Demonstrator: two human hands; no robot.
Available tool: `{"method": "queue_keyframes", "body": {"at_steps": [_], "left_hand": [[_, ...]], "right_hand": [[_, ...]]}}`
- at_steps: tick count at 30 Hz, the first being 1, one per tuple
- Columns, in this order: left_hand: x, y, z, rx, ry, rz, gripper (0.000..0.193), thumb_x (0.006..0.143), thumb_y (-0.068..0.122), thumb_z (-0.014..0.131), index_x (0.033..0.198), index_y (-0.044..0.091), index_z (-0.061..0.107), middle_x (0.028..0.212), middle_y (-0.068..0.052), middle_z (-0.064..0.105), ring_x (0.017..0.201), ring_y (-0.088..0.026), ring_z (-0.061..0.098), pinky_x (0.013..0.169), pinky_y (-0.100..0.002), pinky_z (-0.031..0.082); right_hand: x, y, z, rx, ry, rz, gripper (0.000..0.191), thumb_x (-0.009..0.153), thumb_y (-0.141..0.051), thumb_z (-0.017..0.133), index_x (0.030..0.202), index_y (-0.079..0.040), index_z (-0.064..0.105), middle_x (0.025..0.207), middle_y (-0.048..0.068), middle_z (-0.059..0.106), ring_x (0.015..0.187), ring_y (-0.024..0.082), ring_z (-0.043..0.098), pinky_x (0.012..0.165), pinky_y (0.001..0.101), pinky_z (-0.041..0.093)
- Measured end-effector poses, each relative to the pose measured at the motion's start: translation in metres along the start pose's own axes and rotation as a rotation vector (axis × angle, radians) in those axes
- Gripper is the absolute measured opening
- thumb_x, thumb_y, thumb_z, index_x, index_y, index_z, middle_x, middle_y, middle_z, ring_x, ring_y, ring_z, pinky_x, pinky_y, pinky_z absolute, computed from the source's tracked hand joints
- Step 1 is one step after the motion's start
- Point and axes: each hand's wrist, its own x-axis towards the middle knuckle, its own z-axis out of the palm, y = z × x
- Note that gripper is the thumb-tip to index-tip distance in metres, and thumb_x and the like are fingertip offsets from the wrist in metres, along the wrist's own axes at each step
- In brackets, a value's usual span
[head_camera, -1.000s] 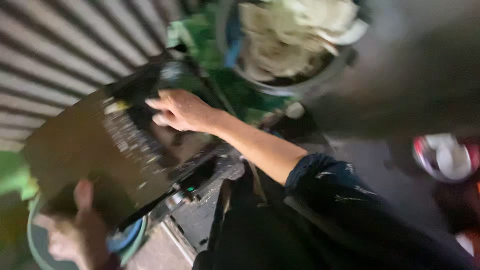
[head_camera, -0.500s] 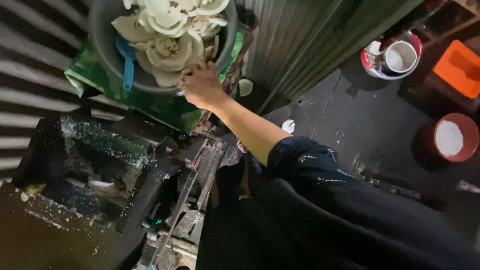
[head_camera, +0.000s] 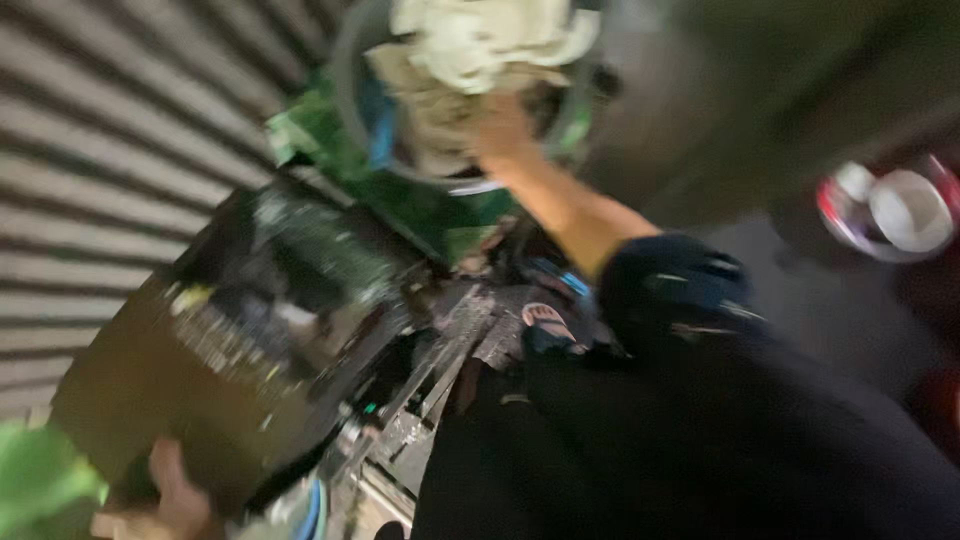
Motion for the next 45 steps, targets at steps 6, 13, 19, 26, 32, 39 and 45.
{"method": "queue_keyframes", "body": {"at_steps": [6,13,19,26,32,39,45], "left_hand": [[-0.002,0.008,-0.004,-0.108,-0.007,-0.023,0.102,0.099,0.086,0.059,0.132,-0.009,0.049,0.098,-0.031,0.072,0.083,-0.049,0.071,0.072,-0.055,0.056],[0.011,0.032,-0.038,-0.314,0.016,-0.084,0.088,0.095,0.083,0.063,0.136,0.006,0.053,0.110,-0.026,0.072,0.094,-0.052,0.068,0.077,-0.059,0.052],[0.029,0.037,-0.036,-0.283,0.009,-0.152,0.089,0.086,0.081,0.068,0.127,0.004,0.050,0.105,-0.025,0.072,0.092,-0.049,0.070,0.080,-0.057,0.052],[0.033,0.039,-0.039,-0.397,-0.024,-0.195,0.082,0.085,0.073,0.073,0.123,0.004,0.049,0.114,-0.024,0.071,0.098,-0.051,0.066,0.085,-0.057,0.048],[0.035,0.041,-0.043,-0.393,-0.026,-0.193,0.082,0.086,0.072,0.073,0.124,0.004,0.050,0.113,-0.025,0.071,0.100,-0.051,0.066,0.086,-0.057,0.048],[0.042,0.045,-0.042,-0.410,-0.054,-0.204,0.079,0.086,0.070,0.075,0.122,0.004,0.050,0.117,-0.023,0.071,0.101,-0.049,0.067,0.086,-0.056,0.049],[0.042,0.046,-0.038,-0.407,-0.041,-0.186,0.077,0.087,0.068,0.075,0.123,0.005,0.050,0.118,-0.022,0.071,0.101,-0.049,0.067,0.085,-0.056,0.049]], "right_hand": [[0.034,0.031,-0.011,0.595,0.152,-0.119,0.020,0.080,-0.019,0.071,0.097,-0.010,0.070,0.096,0.012,0.069,0.093,0.031,0.066,0.083,0.0486,0.052],[0.023,-0.024,-0.102,2.473,-0.278,-0.135,0.048,0.086,0.001,0.056,0.133,-0.006,0.060,0.127,0.012,0.066,0.121,0.029,0.069,0.114,0.0502,0.057],[0.014,-0.221,-0.109,2.116,-0.470,-0.509,0.055,0.077,0.011,0.060,0.130,-0.004,0.063,0.128,0.012,0.061,0.108,0.025,0.064,0.094,0.0447,0.061],[0.008,-0.296,-0.066,0.753,0.183,-0.807,0.042,0.086,0.002,0.077,0.123,-0.017,0.072,0.110,0.012,0.060,0.092,0.022,0.062,0.071,0.0325,0.058],[0.022,-0.299,-0.095,1.035,-0.363,-0.652,0.041,0.097,-0.010,0.059,0.136,-0.020,0.070,0.115,0.005,0.069,0.078,0.019,0.060,0.054,0.0262,0.054],[0.019,-0.313,-0.096,0.258,-0.060,-0.936,0.055,0.083,-0.026,0.074,0.133,-0.006,0.064,0.129,0.023,0.054,0.124,0.037,0.047,0.097,0.0535,0.044],[0.040,-0.317,-0.087,0.093,-0.169,-0.991,0.048,0.082,0.005,0.058,0.130,0.009,0.062,0.139,0.029,0.047,0.121,0.040,0.048,0.110,0.0500,0.044]]}}
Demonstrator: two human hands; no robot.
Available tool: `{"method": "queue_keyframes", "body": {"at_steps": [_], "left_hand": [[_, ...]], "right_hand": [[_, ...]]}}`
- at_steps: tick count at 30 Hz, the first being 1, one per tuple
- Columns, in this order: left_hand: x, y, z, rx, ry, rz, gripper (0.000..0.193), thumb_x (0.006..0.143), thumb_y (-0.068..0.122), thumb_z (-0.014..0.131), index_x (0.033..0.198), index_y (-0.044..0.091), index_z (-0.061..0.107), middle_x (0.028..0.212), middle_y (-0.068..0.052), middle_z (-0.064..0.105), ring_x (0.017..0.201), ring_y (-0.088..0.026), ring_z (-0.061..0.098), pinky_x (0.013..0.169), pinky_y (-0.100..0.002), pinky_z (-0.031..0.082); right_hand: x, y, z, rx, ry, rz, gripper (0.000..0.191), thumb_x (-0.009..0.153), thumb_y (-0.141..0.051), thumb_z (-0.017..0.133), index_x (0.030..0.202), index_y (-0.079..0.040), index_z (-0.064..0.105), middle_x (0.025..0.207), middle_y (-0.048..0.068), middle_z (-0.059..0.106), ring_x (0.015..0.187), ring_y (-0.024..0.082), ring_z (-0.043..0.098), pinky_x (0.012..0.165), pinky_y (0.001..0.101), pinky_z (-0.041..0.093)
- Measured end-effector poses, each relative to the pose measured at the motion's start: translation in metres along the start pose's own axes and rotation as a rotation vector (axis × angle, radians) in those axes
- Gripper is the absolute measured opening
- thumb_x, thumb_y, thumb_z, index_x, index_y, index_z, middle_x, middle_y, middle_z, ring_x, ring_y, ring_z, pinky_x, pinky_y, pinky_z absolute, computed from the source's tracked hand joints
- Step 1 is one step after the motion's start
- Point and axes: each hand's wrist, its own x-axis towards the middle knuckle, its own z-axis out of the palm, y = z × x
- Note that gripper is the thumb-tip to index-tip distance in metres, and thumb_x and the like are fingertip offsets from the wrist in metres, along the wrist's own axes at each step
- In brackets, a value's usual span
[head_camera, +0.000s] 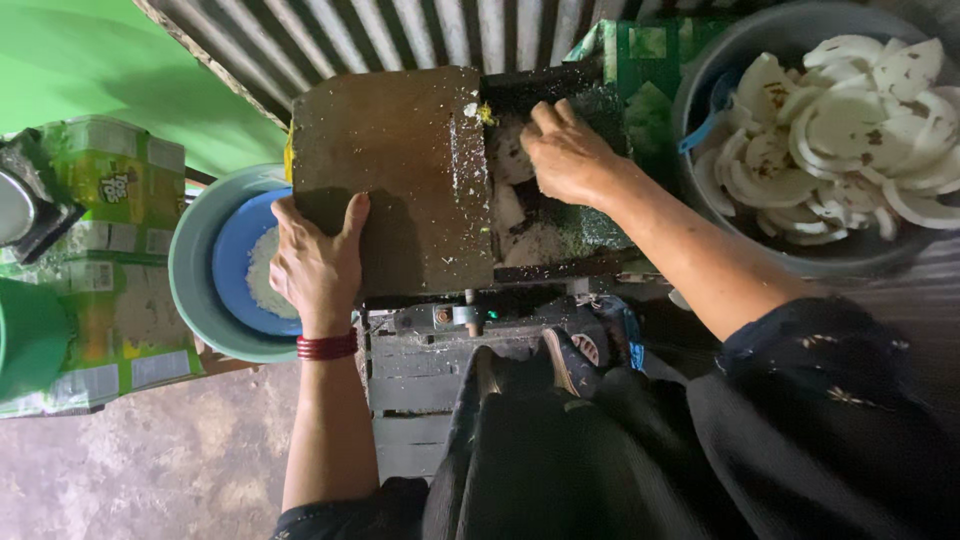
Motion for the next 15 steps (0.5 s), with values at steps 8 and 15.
{"method": "queue_keyframes", "body": {"at_steps": [8,15], "left_hand": [[0.002,0.003,0.002,0.026,-0.011,-0.006,0.077,0.088,0.068,0.074,0.123,0.005,0.049,0.117,-0.022,0.070,0.100,-0.050,0.066,0.085,-0.056,0.049],[0.002,0.006,0.003,0.026,-0.024,-0.002,0.073,0.090,0.067,0.072,0.123,0.006,0.048,0.117,-0.021,0.071,0.100,-0.049,0.067,0.087,-0.056,0.048]], "right_hand": [[-0.002,-0.009,-0.011,0.010,-0.036,-0.001,0.027,0.082,-0.003,0.061,0.106,0.006,0.068,0.140,0.022,0.047,0.133,0.040,0.043,0.106,0.0531,0.045],[0.001,-0.014,-0.021,-0.106,-0.182,0.026,0.025,0.081,-0.004,0.064,0.104,0.003,0.071,0.143,0.018,0.047,0.135,0.034,0.042,0.105,0.0502,0.046]]}}
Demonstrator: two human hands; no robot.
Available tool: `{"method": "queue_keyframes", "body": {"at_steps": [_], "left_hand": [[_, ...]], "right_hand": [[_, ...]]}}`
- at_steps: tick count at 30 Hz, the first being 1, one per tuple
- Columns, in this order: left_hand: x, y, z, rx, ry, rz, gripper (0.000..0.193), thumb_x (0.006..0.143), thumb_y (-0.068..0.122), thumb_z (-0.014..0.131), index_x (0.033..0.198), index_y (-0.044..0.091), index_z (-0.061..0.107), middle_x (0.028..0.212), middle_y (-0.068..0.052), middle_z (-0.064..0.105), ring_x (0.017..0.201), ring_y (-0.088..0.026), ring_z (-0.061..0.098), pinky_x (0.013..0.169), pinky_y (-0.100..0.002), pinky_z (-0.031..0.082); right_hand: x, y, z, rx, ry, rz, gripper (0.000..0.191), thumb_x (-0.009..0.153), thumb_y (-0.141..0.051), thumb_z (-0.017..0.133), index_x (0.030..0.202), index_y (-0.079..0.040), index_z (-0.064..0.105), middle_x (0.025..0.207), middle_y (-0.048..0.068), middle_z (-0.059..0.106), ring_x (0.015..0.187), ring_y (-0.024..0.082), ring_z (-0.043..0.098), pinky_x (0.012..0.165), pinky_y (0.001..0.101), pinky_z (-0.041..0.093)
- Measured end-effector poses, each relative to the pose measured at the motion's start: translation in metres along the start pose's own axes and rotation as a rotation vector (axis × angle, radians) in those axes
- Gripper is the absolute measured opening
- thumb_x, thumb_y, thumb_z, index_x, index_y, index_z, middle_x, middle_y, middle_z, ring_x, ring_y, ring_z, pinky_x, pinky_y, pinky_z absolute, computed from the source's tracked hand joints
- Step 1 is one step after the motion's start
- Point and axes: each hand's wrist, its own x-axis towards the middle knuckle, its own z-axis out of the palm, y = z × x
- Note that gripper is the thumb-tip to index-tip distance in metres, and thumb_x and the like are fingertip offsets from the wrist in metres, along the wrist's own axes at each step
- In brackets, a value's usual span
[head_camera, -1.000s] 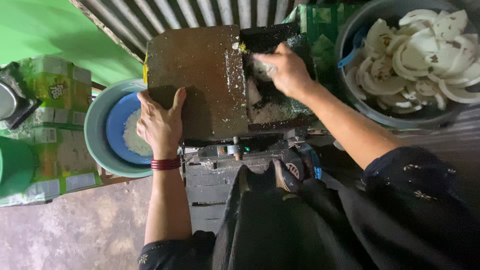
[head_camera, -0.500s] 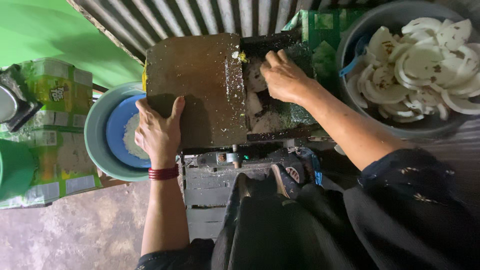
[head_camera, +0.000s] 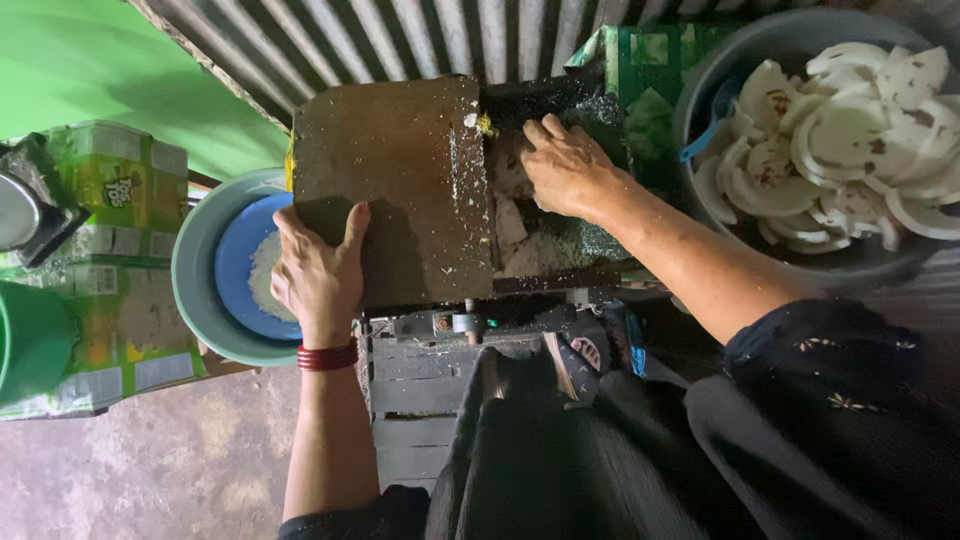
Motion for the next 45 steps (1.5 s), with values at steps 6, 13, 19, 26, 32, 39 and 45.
{"method": "queue_keyframes", "body": {"at_steps": [6,13,19,26,32,39,45], "left_hand": [[0.003,0.002,0.000,0.014,-0.004,-0.005,0.077,0.089,0.068,0.073,0.124,0.004,0.048,0.118,-0.023,0.070,0.100,-0.050,0.066,0.086,-0.056,0.048],[0.007,0.001,0.002,0.013,-0.010,-0.014,0.079,0.088,0.068,0.073,0.126,0.004,0.048,0.117,-0.023,0.070,0.100,-0.050,0.066,0.086,-0.056,0.048],[0.006,0.000,0.000,0.035,0.005,-0.003,0.076,0.088,0.068,0.073,0.122,0.005,0.049,0.116,-0.023,0.070,0.098,-0.051,0.066,0.084,-0.057,0.049],[0.004,-0.001,0.000,0.027,0.013,0.002,0.075,0.089,0.068,0.072,0.122,0.006,0.049,0.116,-0.022,0.070,0.098,-0.050,0.066,0.083,-0.058,0.049],[0.006,-0.003,0.005,0.048,0.029,0.023,0.075,0.090,0.069,0.073,0.121,0.005,0.049,0.115,-0.022,0.070,0.098,-0.050,0.067,0.084,-0.058,0.048],[0.005,0.000,0.004,0.025,0.009,-0.026,0.077,0.086,0.068,0.075,0.121,0.005,0.048,0.114,-0.022,0.070,0.098,-0.050,0.066,0.083,-0.057,0.049],[0.003,0.000,0.002,0.023,0.011,-0.001,0.074,0.089,0.067,0.074,0.119,0.005,0.048,0.114,-0.023,0.070,0.098,-0.050,0.066,0.083,-0.057,0.048]], "right_hand": [[0.006,0.002,0.006,-0.008,0.060,-0.039,0.017,0.080,-0.008,0.065,0.090,0.002,0.076,0.141,0.020,0.051,0.133,0.034,0.042,0.105,0.0486,0.044],[0.013,0.001,0.019,-0.062,0.138,-0.074,0.022,0.079,-0.014,0.064,0.085,0.001,0.078,0.126,0.018,0.060,0.129,0.035,0.043,0.099,0.0483,0.044],[0.006,-0.003,0.030,-0.121,0.248,-0.117,0.023,0.081,-0.014,0.063,0.085,0.003,0.078,0.124,0.020,0.060,0.126,0.036,0.044,0.095,0.0481,0.044],[-0.037,-0.009,-0.012,0.031,0.144,0.025,0.056,0.081,-0.016,0.065,0.136,-0.001,0.058,0.136,0.019,0.049,0.122,0.031,0.041,0.099,0.0522,0.040],[-0.075,-0.013,-0.021,-0.012,-0.093,-0.082,0.058,0.088,-0.029,0.067,0.139,-0.004,0.054,0.128,0.017,0.050,0.119,0.031,0.043,0.107,0.0456,0.043],[-0.051,-0.029,0.008,-0.093,-0.102,-0.156,0.023,0.086,-0.012,0.061,0.096,0.003,0.076,0.129,0.019,0.053,0.124,0.031,0.045,0.111,0.0405,0.042],[-0.054,-0.025,0.010,-0.035,0.061,-0.073,0.030,0.081,-0.008,0.061,0.104,0.008,0.070,0.128,0.021,0.053,0.124,0.031,0.047,0.104,0.0388,0.047]]}}
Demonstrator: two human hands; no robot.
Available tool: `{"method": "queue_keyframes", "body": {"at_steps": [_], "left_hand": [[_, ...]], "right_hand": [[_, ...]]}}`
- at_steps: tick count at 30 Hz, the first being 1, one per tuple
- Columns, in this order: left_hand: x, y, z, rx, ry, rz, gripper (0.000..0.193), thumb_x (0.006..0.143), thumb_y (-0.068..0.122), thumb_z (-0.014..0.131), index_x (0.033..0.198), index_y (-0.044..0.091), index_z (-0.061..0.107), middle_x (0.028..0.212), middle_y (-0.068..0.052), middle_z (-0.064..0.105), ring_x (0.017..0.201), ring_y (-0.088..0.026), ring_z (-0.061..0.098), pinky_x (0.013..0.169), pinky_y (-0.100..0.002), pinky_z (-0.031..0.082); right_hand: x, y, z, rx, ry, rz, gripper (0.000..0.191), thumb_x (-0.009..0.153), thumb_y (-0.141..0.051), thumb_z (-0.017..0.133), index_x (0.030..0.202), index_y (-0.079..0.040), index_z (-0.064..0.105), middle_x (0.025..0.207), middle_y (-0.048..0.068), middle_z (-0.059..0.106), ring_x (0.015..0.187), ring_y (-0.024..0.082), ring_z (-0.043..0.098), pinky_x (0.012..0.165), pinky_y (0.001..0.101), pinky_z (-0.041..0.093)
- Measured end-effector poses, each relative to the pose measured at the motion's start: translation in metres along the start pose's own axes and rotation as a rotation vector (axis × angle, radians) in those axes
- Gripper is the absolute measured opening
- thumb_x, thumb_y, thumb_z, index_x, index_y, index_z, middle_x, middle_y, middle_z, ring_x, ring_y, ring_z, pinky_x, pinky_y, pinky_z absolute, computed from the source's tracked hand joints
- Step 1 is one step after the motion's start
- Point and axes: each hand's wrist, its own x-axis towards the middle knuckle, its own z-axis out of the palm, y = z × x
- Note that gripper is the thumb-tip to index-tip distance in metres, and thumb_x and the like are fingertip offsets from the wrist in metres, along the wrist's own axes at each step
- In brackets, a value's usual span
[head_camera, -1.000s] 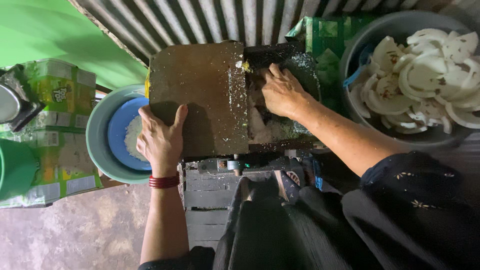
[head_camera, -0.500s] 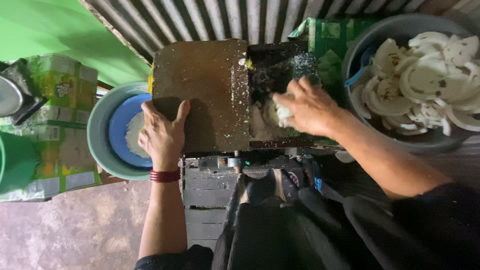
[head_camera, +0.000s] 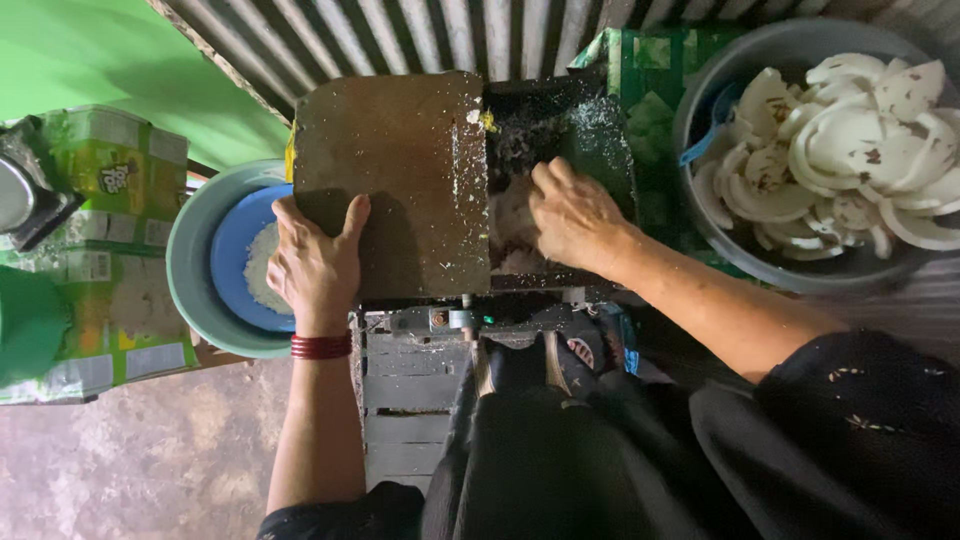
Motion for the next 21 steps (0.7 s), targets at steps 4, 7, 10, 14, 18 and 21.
{"method": "queue_keyframes", "body": {"at_steps": [4,7,10,14,18,21], "left_hand": [[-0.001,0.001,-0.001,0.006,-0.007,-0.014,0.075,0.089,0.068,0.073,0.119,0.005,0.048,0.116,-0.023,0.070,0.099,-0.050,0.066,0.084,-0.057,0.048],[0.000,0.002,0.000,0.011,-0.009,-0.018,0.076,0.088,0.068,0.073,0.120,0.004,0.048,0.116,-0.023,0.070,0.099,-0.050,0.066,0.084,-0.057,0.048],[0.002,0.003,0.002,0.022,-0.022,-0.021,0.077,0.088,0.069,0.072,0.122,0.004,0.048,0.116,-0.023,0.069,0.099,-0.051,0.065,0.085,-0.057,0.048],[0.004,0.002,0.003,0.014,-0.008,-0.020,0.077,0.089,0.069,0.072,0.123,0.004,0.048,0.117,-0.024,0.069,0.099,-0.051,0.065,0.085,-0.057,0.048],[0.002,0.002,0.003,0.010,0.027,0.027,0.078,0.091,0.068,0.073,0.125,0.003,0.047,0.116,-0.025,0.069,0.098,-0.052,0.065,0.083,-0.058,0.047],[-0.001,0.002,0.001,0.003,0.014,0.000,0.077,0.088,0.068,0.074,0.120,0.003,0.047,0.114,-0.024,0.070,0.097,-0.051,0.066,0.083,-0.058,0.049]], "right_hand": [[-0.008,0.010,-0.004,0.032,0.125,-0.064,0.044,0.078,-0.015,0.064,0.117,0.008,0.063,0.124,0.020,0.052,0.119,0.034,0.045,0.104,0.0467,0.044],[-0.009,0.011,-0.005,0.068,-0.021,-0.019,0.041,0.080,-0.014,0.065,0.117,0.002,0.062,0.129,0.016,0.050,0.121,0.031,0.044,0.100,0.0494,0.045],[-0.002,0.007,-0.004,-0.080,-0.083,-0.059,0.029,0.077,-0.005,0.062,0.105,0.001,0.068,0.132,0.018,0.050,0.118,0.029,0.046,0.100,0.0460,0.047],[0.005,0.005,0.002,-0.102,-0.013,-0.152,0.019,0.080,-0.011,0.061,0.085,0.002,0.073,0.122,0.022,0.056,0.117,0.033,0.048,0.097,0.0401,0.051],[0.011,0.005,0.007,-0.251,0.017,-0.212,0.021,0.076,-0.014,0.061,0.074,0.002,0.075,0.120,0.025,0.057,0.110,0.034,0.049,0.095,0.0405,0.052],[0.011,0.007,0.005,-0.379,-0.031,-0.303,0.026,0.083,-0.018,0.060,0.086,0.003,0.075,0.113,0.023,0.059,0.114,0.035,0.050,0.104,0.0411,0.049]]}}
